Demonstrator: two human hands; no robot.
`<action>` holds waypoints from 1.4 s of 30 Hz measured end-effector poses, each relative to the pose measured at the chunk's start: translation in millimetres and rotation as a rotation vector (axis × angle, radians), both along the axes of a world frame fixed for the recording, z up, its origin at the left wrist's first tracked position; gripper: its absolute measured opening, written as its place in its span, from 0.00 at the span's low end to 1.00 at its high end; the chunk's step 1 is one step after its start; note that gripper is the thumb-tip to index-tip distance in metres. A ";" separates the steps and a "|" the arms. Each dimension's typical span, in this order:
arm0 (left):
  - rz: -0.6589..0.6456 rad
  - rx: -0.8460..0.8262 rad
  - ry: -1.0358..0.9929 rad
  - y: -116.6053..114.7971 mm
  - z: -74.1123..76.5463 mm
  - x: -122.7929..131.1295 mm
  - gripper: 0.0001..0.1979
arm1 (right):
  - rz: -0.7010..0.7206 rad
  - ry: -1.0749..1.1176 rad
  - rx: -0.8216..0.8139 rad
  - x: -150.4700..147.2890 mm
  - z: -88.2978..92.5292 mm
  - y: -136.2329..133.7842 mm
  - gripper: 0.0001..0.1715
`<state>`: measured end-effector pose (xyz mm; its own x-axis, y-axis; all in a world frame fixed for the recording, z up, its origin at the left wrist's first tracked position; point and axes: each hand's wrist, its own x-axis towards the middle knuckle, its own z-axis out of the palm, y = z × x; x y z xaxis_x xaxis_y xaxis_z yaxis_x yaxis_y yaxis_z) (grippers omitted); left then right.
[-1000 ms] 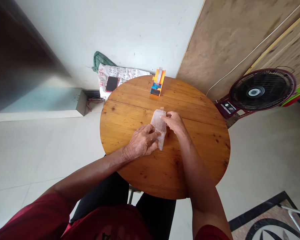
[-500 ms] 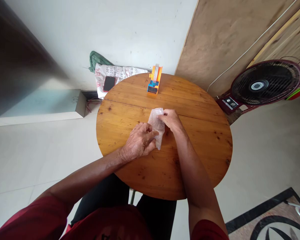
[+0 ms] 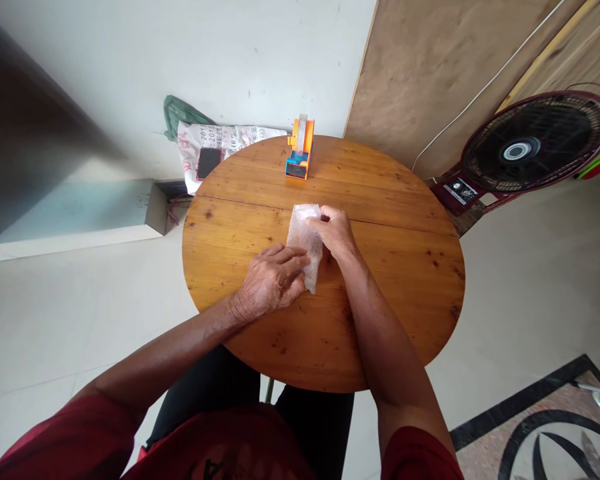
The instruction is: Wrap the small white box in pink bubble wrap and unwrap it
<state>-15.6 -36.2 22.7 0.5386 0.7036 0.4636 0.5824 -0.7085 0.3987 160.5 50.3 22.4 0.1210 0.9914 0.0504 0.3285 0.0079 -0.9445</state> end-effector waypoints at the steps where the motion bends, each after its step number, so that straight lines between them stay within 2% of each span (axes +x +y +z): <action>1: -0.004 -0.013 0.005 0.1 0.4 0.1 0.15 | -0.001 0.039 -0.012 -1.3 0.9 -0.9 0.11; 6: -0.010 -0.060 0.031 -0.3 3.8 -0.1 0.13 | 0.005 0.217 -0.107 -6.7 3.4 -4.0 0.17; 15: 0.008 -0.112 0.076 -1.9 9.2 0.3 0.11 | 0.029 0.311 -0.120 -9.9 15.5 -8.4 0.17; 24: 0.112 -0.099 -0.040 -0.4 -3.0 -1.8 0.13 | 0.125 0.328 -0.092 -10.0 35.2 -35.7 0.21; 29: 0.135 -0.124 -0.054 0.8 -5.6 -2.8 0.15 | 0.127 0.328 -0.031 -9.9 31.0 -50.1 0.22; 34: 0.161 -0.150 -0.049 -1.7 -3.3 -0.6 0.14 | 0.159 0.402 0.016 -7.7 19.2 -54.3 0.25; 39: 0.208 -0.189 -0.095 -7.2 -5.6 1.8 0.16 | 0.236 0.501 0.080 -6.4 5.7 -57.7 0.24; 42: 0.239 -0.185 -0.151 -10.2 -9.9 3.1 0.16 | 0.239 0.472 0.086 -7.4 1.3 -61.2 0.24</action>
<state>-12.5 -46.3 12.8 0.2836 0.8812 0.3781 0.6477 -0.4668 0.6021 153.1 -10.9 23.7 -0.0782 0.9887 0.1277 -0.1526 0.1147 -0.9816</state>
